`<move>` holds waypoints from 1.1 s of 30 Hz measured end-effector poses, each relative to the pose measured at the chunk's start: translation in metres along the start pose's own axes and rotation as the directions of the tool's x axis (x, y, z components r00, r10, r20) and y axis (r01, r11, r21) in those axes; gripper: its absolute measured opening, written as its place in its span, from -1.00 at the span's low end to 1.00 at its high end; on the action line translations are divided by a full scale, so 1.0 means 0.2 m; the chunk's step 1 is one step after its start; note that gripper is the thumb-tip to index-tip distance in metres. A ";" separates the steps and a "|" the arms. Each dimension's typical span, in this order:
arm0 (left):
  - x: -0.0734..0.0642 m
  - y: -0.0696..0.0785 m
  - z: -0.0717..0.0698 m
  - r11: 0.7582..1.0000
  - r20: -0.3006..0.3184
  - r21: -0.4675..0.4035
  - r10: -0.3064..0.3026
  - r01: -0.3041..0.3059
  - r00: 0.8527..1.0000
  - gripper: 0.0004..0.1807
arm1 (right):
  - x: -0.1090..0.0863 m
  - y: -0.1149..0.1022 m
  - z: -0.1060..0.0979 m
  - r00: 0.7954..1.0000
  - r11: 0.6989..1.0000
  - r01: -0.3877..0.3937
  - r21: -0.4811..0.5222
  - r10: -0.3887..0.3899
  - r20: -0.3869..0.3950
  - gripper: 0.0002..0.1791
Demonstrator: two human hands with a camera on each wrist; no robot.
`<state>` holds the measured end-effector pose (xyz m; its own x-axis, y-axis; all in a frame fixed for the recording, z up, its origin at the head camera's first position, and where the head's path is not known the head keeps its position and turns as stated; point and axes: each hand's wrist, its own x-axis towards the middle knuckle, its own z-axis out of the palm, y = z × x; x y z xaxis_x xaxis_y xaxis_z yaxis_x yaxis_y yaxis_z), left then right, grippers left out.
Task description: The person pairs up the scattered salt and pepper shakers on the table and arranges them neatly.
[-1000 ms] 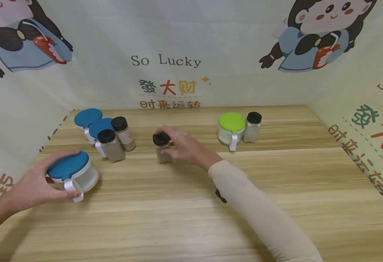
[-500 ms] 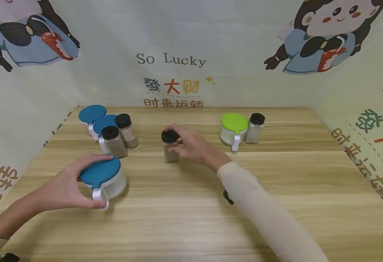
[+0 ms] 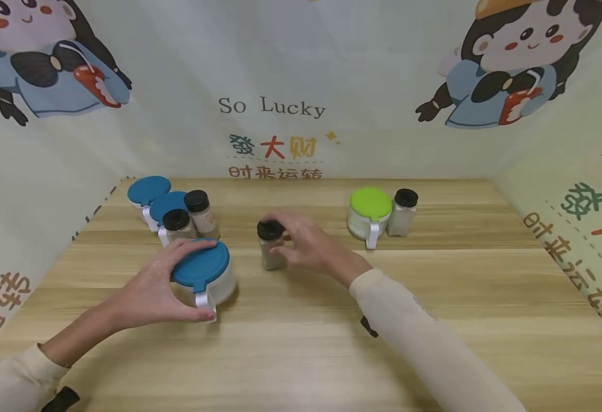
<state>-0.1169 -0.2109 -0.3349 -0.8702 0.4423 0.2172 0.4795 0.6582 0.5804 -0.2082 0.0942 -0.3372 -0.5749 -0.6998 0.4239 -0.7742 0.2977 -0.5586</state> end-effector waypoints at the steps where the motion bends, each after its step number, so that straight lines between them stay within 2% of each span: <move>1: 0.01 0.00 0.01 1.000 -0.002 -0.004 -0.006 0.006 1.000 0.14 | 0.00 0.00 0.00 1.000 1.000 -0.007 0.009 0.007 0.002 -0.45; 8: 0.04 0.00 0.09 0.999 0.000 -0.034 -0.012 0.012 1.000 0.15 | -0.07 -0.01 -0.01 0.994 0.984 -0.100 0.147 0.107 -0.037 -0.43; 14: 0.09 0.01 0.10 0.999 0.036 -0.051 0.006 -0.004 0.999 0.14 | -0.09 0.02 -0.02 0.998 0.992 -0.041 0.115 0.046 -0.042 -0.44; 18: 0.11 0.01 0.12 0.997 0.062 -0.068 0.027 -0.023 0.998 0.13 | -0.10 0.04 -0.01 1.000 0.990 -0.019 0.142 0.022 -0.022 -0.44; 24: 0.13 0.01 0.14 0.999 0.051 -0.050 0.024 -0.021 0.998 0.15 | -0.11 0.02 0.00 0.999 0.977 -0.041 0.208 0.045 -0.012 -0.43; 33: 0.24 0.01 0.14 0.998 0.018 -0.023 0.050 -0.050 0.999 0.16 | -0.10 0.01 -0.03 0.989 0.970 -0.074 0.231 0.100 -0.106 -0.40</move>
<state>-0.1549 -0.1705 -0.3459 -0.8428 0.4858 0.2315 0.5193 0.6212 0.5870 -0.1991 0.1131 -0.3429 -0.6746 -0.5935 0.4389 -0.6477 0.1906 -0.7377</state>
